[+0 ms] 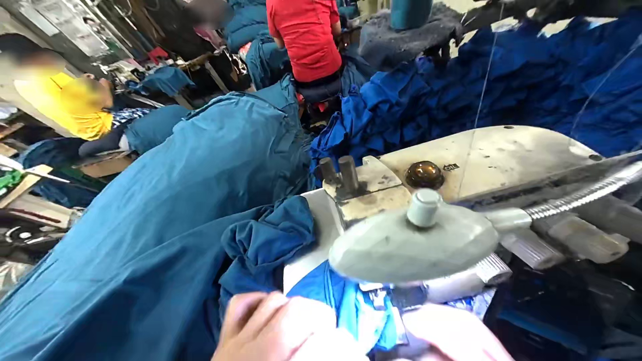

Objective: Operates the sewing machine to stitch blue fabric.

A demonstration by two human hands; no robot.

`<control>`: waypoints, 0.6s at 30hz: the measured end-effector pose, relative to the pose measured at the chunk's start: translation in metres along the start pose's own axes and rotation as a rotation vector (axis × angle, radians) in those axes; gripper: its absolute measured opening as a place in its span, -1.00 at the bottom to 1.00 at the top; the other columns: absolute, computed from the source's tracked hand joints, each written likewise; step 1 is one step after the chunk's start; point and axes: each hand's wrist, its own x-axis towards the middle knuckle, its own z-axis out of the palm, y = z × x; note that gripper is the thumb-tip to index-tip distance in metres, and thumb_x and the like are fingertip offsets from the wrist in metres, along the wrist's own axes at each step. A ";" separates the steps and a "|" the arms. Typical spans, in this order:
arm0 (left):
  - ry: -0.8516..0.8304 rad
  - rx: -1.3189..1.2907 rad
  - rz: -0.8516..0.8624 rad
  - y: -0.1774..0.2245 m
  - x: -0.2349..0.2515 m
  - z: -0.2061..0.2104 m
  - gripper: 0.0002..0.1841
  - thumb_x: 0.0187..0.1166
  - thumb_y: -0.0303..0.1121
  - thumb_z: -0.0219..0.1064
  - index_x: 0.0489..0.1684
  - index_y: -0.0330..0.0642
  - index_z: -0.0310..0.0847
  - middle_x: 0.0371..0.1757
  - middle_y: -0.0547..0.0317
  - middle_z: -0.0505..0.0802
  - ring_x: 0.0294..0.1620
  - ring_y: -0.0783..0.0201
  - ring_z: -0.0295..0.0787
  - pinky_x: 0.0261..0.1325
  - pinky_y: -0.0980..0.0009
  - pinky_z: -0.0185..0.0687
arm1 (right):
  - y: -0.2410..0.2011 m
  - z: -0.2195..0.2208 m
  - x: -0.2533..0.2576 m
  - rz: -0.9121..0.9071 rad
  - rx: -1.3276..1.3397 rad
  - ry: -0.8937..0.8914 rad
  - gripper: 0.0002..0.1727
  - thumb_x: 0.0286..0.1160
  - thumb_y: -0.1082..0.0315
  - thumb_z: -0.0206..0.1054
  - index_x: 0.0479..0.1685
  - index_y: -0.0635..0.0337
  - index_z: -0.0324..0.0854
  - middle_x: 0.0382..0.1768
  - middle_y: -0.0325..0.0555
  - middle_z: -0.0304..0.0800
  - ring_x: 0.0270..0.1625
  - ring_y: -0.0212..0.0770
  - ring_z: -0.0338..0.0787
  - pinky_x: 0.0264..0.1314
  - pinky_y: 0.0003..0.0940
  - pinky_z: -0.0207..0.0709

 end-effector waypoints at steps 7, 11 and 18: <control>-0.021 0.132 -0.100 -0.014 -0.025 0.008 -0.55 0.60 0.11 0.36 0.04 -0.10 0.81 -0.02 -0.04 0.85 0.05 0.03 0.77 0.19 -0.11 0.50 | -0.025 -0.016 0.029 0.370 0.377 -0.398 -0.88 0.50 0.45 0.45 -0.09 0.27 0.70 -0.31 -0.26 0.84 -0.53 -0.46 0.75 -0.53 -0.47 0.72; -0.123 0.227 -0.133 -0.042 -0.046 0.005 -0.84 0.51 -0.22 0.42 -0.16 -0.06 0.79 -0.16 0.02 0.84 -0.03 -0.11 0.79 0.12 -0.32 0.48 | -0.023 -0.020 0.027 0.638 0.433 -0.326 -0.75 0.68 0.41 0.22 0.25 0.21 0.58 -0.47 -0.22 0.77 -0.69 -0.36 0.65 -0.69 -0.42 0.63; -0.080 0.000 0.261 0.007 0.009 0.007 -0.70 0.76 -0.40 0.11 0.17 0.04 0.79 0.15 0.27 0.91 0.20 0.35 0.85 0.29 0.30 0.74 | -0.010 -0.008 0.025 0.151 0.160 -0.276 -0.82 0.41 0.32 0.56 -0.16 0.20 0.74 -0.32 -0.24 0.86 -0.44 -0.41 0.80 -0.42 -0.48 0.75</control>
